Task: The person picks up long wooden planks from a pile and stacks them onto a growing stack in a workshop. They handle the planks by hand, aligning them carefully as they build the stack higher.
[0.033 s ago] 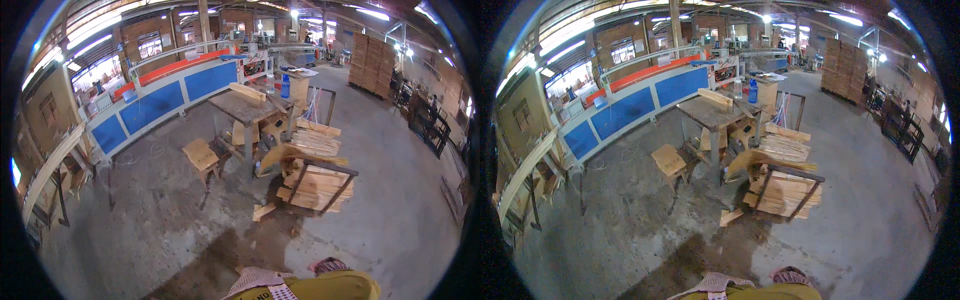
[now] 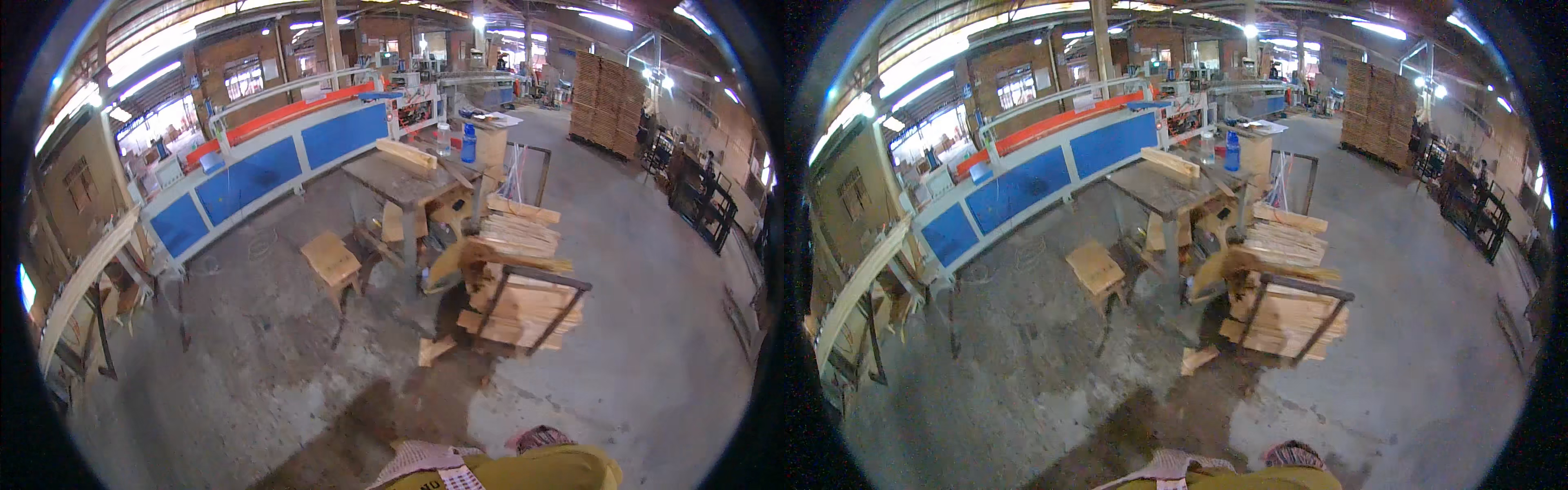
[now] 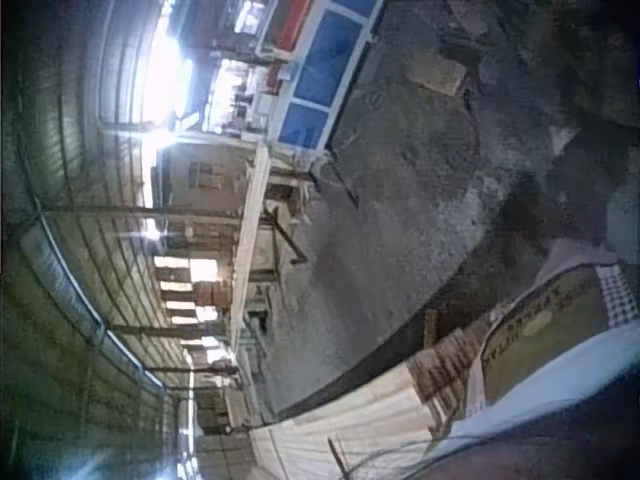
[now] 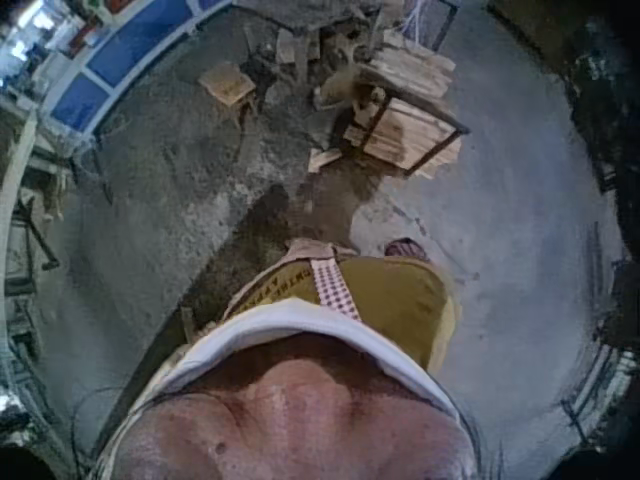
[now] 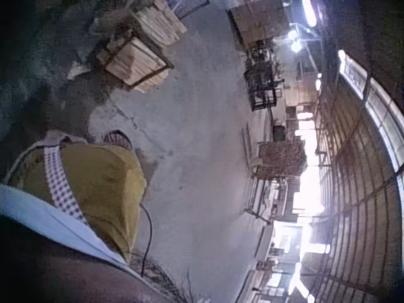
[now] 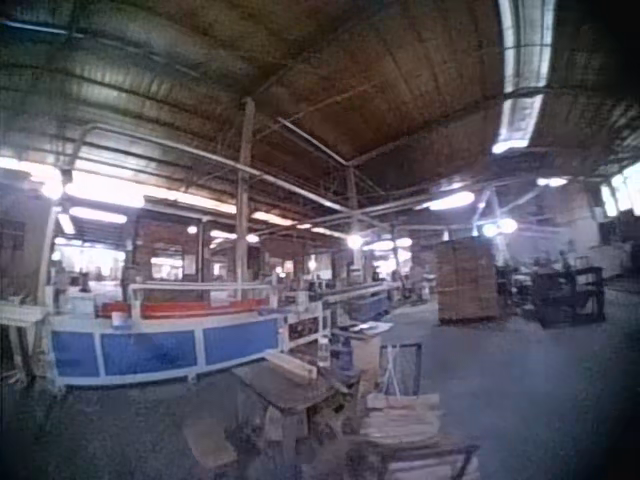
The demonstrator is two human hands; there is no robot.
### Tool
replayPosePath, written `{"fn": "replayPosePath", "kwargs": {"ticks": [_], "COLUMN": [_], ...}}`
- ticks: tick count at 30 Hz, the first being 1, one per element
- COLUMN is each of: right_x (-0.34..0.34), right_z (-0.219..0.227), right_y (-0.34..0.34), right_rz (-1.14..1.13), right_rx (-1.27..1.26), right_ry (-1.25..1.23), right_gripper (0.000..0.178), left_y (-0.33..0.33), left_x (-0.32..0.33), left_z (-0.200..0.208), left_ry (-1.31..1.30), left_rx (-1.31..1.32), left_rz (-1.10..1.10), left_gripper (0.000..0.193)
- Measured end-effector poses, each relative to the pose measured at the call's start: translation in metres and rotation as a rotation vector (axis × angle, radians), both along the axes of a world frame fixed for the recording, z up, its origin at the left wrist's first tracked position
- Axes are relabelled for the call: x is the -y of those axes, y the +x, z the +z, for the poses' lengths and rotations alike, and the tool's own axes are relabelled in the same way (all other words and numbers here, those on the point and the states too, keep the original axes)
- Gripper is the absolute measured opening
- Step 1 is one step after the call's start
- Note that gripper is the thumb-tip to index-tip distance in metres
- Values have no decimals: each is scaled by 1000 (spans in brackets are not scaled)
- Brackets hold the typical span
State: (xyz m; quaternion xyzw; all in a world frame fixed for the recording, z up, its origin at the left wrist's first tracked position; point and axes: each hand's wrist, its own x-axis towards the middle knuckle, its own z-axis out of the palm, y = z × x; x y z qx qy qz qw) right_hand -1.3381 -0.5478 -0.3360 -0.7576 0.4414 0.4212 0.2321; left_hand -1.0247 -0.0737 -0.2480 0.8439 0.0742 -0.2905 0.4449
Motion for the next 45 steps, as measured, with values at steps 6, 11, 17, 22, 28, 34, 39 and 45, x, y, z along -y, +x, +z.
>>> {"fn": "replayPosePath", "kwargs": {"ticks": [6,11,17,22,28,34,39,45], "right_x": [-30,-81,-176,-203,-219,-231,-253,-277], "right_z": [-20,27,95,-6,4,-19,-9,33], "right_y": [265,542,763,824,871,961,1101,1352], "right_rz": [258,470,411,529,633,926,503,585], "right_rx": [169,608,935,535,50,70,35,119], "right_ry": [67,-10,23,41,176,27,205,212], "right_gripper": [52,52,53,57,63,47,44,49], "left_y": [189,269,392,543,718,848,942,1050], "left_x": [58,37,-27,-98,-162,-168,-191,-248], "left_z": [40,29,0,3,22,8,-18,5], "left_ry": [-33,-49,-68,-41,-10,-17,20,91], "left_rx": [29,-27,-82,-90,-74,-110,-165,-151], "left_rz": [-113,-141,-111,-87,-19,-48,-8,225], "left_gripper": [50,51,52,53,54,56,57,58]}}
